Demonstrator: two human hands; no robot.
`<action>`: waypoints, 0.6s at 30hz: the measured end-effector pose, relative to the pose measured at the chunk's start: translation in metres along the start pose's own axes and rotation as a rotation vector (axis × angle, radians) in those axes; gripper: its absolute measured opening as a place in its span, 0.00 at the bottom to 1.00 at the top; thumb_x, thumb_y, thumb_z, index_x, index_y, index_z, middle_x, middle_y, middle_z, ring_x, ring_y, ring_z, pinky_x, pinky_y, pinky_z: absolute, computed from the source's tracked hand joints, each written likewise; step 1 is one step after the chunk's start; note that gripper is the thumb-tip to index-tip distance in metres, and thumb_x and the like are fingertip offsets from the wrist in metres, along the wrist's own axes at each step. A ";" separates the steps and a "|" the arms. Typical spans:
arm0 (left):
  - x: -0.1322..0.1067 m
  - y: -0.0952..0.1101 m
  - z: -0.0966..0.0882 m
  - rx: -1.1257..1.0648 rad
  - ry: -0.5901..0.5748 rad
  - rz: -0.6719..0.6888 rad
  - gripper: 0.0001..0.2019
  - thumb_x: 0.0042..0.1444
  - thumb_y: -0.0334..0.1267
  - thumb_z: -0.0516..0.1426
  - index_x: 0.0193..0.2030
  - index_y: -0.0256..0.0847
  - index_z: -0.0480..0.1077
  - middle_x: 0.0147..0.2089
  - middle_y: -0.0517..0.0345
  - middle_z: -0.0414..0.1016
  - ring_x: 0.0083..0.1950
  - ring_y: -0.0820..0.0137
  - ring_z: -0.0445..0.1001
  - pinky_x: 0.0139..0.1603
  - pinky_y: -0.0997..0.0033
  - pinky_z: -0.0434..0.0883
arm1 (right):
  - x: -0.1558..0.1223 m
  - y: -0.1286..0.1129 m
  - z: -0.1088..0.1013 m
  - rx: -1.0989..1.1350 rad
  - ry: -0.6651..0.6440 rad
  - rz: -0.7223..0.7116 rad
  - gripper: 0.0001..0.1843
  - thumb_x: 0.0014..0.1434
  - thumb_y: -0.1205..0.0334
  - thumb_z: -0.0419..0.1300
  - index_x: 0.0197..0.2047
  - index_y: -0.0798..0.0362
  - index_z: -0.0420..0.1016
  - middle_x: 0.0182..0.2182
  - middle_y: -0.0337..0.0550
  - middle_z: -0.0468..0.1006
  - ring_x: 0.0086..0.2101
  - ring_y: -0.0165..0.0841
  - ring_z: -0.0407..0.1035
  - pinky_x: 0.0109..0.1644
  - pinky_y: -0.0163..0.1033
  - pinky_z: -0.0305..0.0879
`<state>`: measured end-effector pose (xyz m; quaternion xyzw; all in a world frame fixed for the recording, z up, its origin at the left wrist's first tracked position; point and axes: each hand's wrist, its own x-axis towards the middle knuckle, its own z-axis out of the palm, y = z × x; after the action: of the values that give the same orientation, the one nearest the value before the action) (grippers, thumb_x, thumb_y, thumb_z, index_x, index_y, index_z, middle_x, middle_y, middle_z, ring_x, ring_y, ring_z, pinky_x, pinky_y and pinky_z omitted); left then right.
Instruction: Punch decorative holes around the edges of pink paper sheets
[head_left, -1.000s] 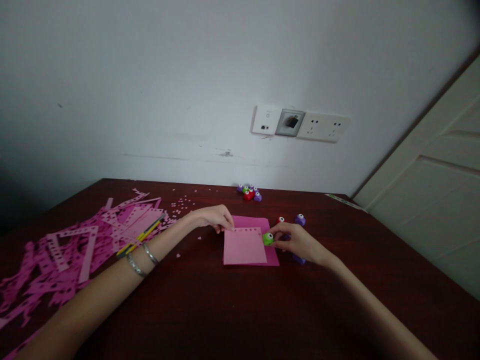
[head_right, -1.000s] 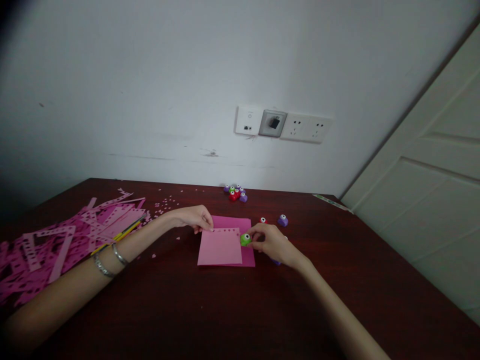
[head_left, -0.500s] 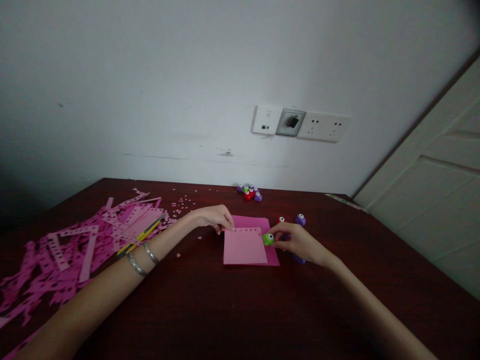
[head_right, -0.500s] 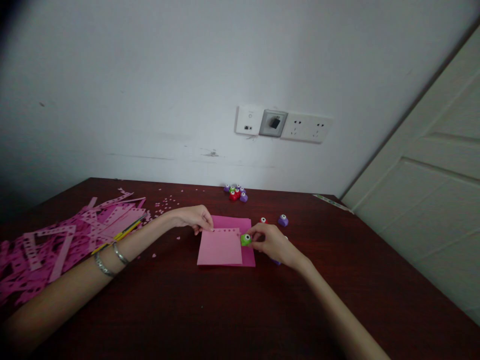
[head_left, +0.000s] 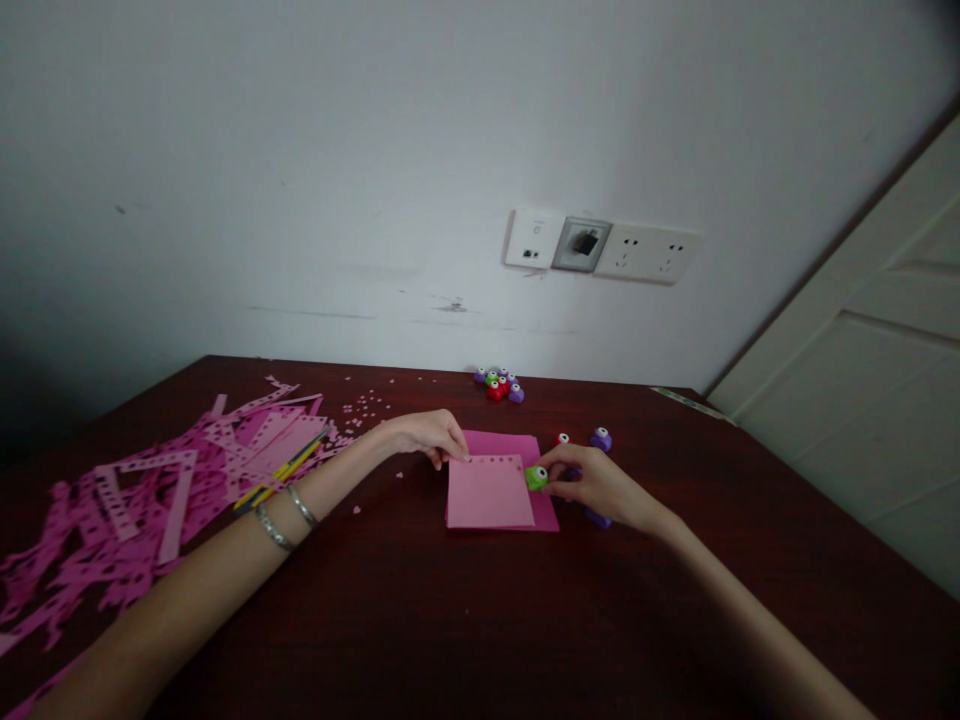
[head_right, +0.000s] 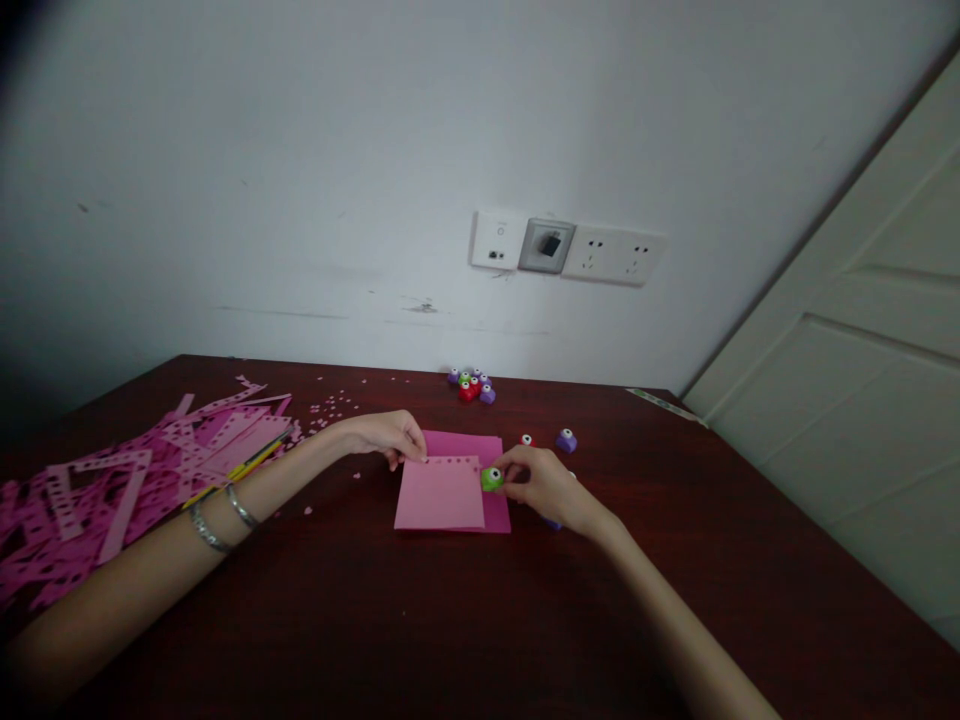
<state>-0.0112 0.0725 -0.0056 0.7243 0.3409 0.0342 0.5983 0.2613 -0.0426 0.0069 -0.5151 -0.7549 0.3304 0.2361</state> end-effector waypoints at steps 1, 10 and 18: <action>0.000 0.000 0.000 -0.002 -0.001 0.002 0.14 0.37 0.44 0.65 0.30 0.37 0.76 0.24 0.58 0.70 0.26 0.76 0.66 0.26 0.72 0.67 | 0.000 0.000 0.000 0.002 0.000 0.003 0.12 0.52 0.64 0.61 0.41 0.55 0.75 0.29 0.41 0.75 0.30 0.31 0.70 0.34 0.35 0.67; 0.002 -0.002 0.000 -0.001 -0.030 0.034 0.15 0.38 0.44 0.65 0.30 0.36 0.76 0.23 0.59 0.69 0.26 0.76 0.65 0.26 0.72 0.67 | 0.000 -0.005 0.000 -0.025 -0.009 0.008 0.12 0.51 0.64 0.61 0.41 0.53 0.76 0.29 0.41 0.75 0.31 0.31 0.70 0.35 0.35 0.67; 0.000 0.006 0.006 -0.046 0.025 -0.072 0.11 0.37 0.40 0.65 0.29 0.36 0.76 0.25 0.57 0.71 0.27 0.75 0.66 0.29 0.68 0.67 | 0.000 -0.006 0.001 -0.027 0.009 -0.010 0.10 0.51 0.64 0.61 0.39 0.54 0.76 0.30 0.42 0.75 0.32 0.31 0.70 0.35 0.35 0.66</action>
<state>-0.0061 0.0671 -0.0021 0.6970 0.3735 0.0296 0.6114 0.2564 -0.0445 0.0109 -0.5159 -0.7608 0.3165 0.2341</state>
